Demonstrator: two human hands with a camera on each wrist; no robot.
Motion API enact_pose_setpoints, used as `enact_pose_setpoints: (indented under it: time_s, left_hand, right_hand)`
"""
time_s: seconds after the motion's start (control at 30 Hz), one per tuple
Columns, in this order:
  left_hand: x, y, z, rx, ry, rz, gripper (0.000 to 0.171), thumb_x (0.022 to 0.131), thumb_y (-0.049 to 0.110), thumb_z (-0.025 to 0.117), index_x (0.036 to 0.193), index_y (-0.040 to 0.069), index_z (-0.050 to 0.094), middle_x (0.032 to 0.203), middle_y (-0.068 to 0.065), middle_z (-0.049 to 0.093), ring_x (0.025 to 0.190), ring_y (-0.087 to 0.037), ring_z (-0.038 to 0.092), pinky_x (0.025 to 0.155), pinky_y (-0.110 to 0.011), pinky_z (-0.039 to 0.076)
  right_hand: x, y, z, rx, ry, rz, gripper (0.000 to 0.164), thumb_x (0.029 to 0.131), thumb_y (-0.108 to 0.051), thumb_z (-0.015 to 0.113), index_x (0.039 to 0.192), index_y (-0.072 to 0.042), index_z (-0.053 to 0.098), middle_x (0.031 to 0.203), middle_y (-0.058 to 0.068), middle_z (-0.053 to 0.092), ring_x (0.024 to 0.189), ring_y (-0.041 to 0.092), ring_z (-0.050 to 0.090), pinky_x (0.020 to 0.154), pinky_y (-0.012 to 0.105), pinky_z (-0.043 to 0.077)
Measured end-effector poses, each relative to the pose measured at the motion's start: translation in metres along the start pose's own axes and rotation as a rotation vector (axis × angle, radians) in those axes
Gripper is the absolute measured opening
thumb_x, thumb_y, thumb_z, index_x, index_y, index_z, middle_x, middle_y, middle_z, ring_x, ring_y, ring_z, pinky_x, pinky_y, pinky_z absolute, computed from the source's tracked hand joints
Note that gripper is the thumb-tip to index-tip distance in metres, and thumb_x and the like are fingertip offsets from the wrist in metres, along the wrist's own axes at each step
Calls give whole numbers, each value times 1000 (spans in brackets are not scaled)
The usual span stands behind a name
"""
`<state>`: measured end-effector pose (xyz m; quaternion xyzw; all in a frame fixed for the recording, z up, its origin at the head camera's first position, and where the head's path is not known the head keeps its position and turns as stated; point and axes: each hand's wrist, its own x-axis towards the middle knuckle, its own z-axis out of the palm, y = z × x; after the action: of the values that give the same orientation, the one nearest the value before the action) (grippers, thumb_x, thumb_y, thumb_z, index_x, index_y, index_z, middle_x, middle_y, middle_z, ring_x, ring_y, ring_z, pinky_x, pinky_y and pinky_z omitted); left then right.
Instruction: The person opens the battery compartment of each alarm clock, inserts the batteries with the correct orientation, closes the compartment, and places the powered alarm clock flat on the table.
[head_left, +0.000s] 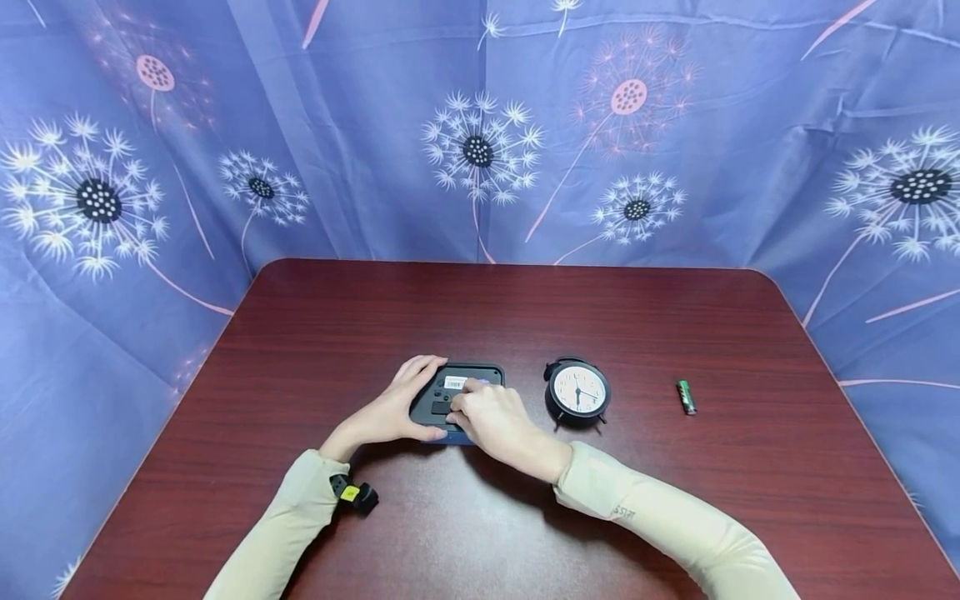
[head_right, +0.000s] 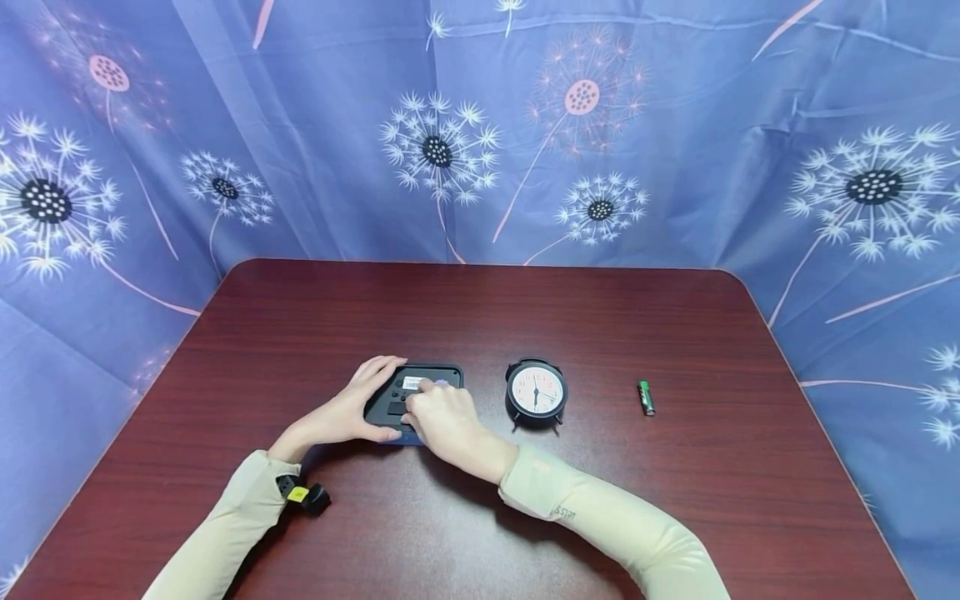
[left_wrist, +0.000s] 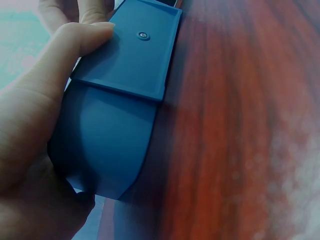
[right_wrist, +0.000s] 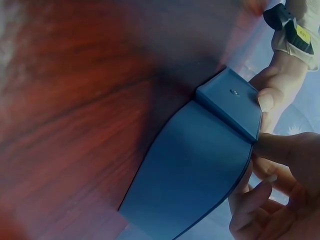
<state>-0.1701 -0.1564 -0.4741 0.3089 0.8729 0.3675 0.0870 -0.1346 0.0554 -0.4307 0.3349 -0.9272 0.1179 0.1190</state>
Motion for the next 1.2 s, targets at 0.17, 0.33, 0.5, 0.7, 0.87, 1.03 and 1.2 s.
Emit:
enact_pose_setpoints:
  time_s: [0.17,0.33,0.5,0.7,0.87,1.03,1.2]
  left_hand:
    - [0,-1,0,-3,-3,0,103,72,35,83,152,6,25,156,-17,23,144,-32,15,111,-57,27]
    - [0,0,-1,2,7,4,103,72,34,83,152,6,25,155,-14,25,143,-31,18,111,-56,28]
    - [1,0,0,8,14,1,103,71,36,83,152,7,26,154,-14,26,143,-31,19,110,-56,29]
    - [1,1,1,4,25,-1,103,70,36,83,151,7,27,154,-14,27,142,-29,21,110,-54,31]
    - [1,2,0,-3,24,-6,103,70,35,83,151,7,27,154,-16,26,142,-30,20,110,-54,30]
    - [1,2,0,-2,28,-4,102,70,35,83,151,7,28,154,-15,27,142,-31,21,110,-55,30]
    - [1,0,1,7,24,-8,102,71,35,83,151,6,27,153,-13,27,141,-30,21,109,-55,31]
  right_hand:
    - [2,-1,1,-22,-8,-1,13,85,-32,73,83,-19,74,85,0,65,67,20,68,47,33,50]
    - [4,1,2,6,24,10,12,81,-32,76,80,-20,74,83,-1,64,67,19,68,48,34,51]
    - [6,2,2,40,14,49,13,78,-32,79,75,-22,71,79,-3,62,67,18,67,49,35,52]
    - [11,2,0,90,-44,127,17,75,-31,81,68,-23,68,77,-4,63,70,18,66,51,37,52]
    - [10,1,-1,98,-56,135,19,77,-32,80,68,-23,66,78,-4,62,72,18,67,52,38,52]
    - [7,2,0,77,-30,88,18,80,-32,77,71,-21,66,80,-2,62,69,19,66,51,37,52]
    - [6,5,2,112,-28,80,23,83,-34,75,68,-21,63,75,-2,61,65,18,65,50,36,51]
